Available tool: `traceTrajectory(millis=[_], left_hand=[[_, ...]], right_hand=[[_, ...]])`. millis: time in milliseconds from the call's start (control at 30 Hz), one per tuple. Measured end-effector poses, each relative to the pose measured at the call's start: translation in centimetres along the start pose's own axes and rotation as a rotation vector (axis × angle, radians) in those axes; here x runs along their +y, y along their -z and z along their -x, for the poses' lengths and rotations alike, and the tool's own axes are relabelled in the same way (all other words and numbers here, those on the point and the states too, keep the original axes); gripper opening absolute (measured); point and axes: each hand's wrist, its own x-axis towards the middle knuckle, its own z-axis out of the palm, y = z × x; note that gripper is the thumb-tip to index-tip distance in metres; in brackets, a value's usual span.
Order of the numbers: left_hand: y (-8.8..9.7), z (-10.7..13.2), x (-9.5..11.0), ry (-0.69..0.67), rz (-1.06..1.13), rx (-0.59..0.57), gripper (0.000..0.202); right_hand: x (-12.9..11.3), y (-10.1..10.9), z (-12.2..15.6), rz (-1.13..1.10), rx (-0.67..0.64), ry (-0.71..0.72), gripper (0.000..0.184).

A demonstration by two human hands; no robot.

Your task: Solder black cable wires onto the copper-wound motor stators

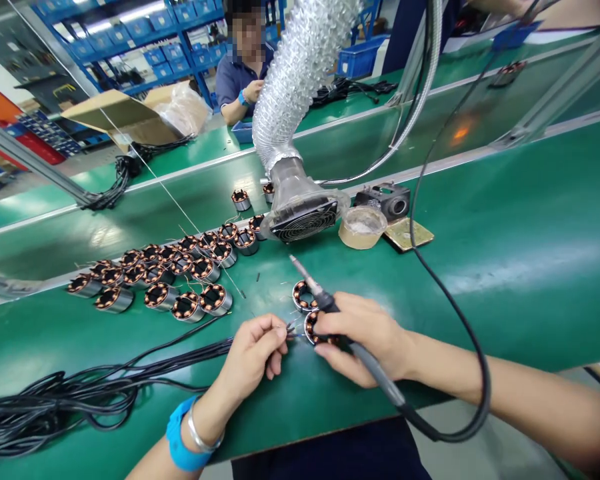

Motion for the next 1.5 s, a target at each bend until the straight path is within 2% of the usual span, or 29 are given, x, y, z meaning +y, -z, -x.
traceTrajectory(millis=[100,200,400,533,667,833,967,1100,1200,1367,1500], left_hand=[[0.5,-0.1,-0.1,0.009,-0.009,-0.005,0.03],[0.7,-0.2,0.5,0.044,-0.067,-0.017,0.027],[0.0,-0.1,1.6,0.012,-0.157,-0.005,0.023],[-0.6,0.1,1.4,-0.01,-0.17,0.042,0.026],[-0.8,0.2,1.4,-0.014,-0.193,0.035,0.027],[-0.9,0.4,1.9,-0.089,-0.352,0.031,0.025],[-1.1,0.8,2.1,-0.188,-0.495,0.067,0.022],[-1.3,1.6,1.9,-0.254,-0.591,0.119,0.018],[-1.7,2.6,1.6,-0.234,-0.558,0.109,0.018],[-2.8,4.3,1.4,-0.213,-0.276,0.018,0.027],[-2.2,4.0,1.5,-0.195,-0.146,-0.076,0.038]], right_hand=[[0.1,-1.4,-1.0,-0.02,-0.018,0.069,0.024],[0.4,-2.1,-0.9,-0.109,0.005,0.045,0.029],[1.0,-2.3,0.8,-0.254,0.017,-0.035,0.034],[0.9,-2.2,0.9,-0.252,0.006,-0.036,0.035],[0.6,-2.3,0.6,-0.232,0.023,-0.035,0.035],[0.3,-2.1,0.1,-0.23,-0.025,-0.084,0.039],[0.0,-1.8,-0.7,-0.238,-0.114,-0.146,0.029],[-0.4,-2.0,-1.0,-0.232,-0.118,-0.233,0.025],[-0.8,-2.5,-0.8,-0.159,-0.081,-0.234,0.028],[-1.1,-3.1,-0.4,-0.08,-0.005,-0.195,0.032],[-0.6,-2.7,-0.3,-0.076,0.001,-0.139,0.034]])
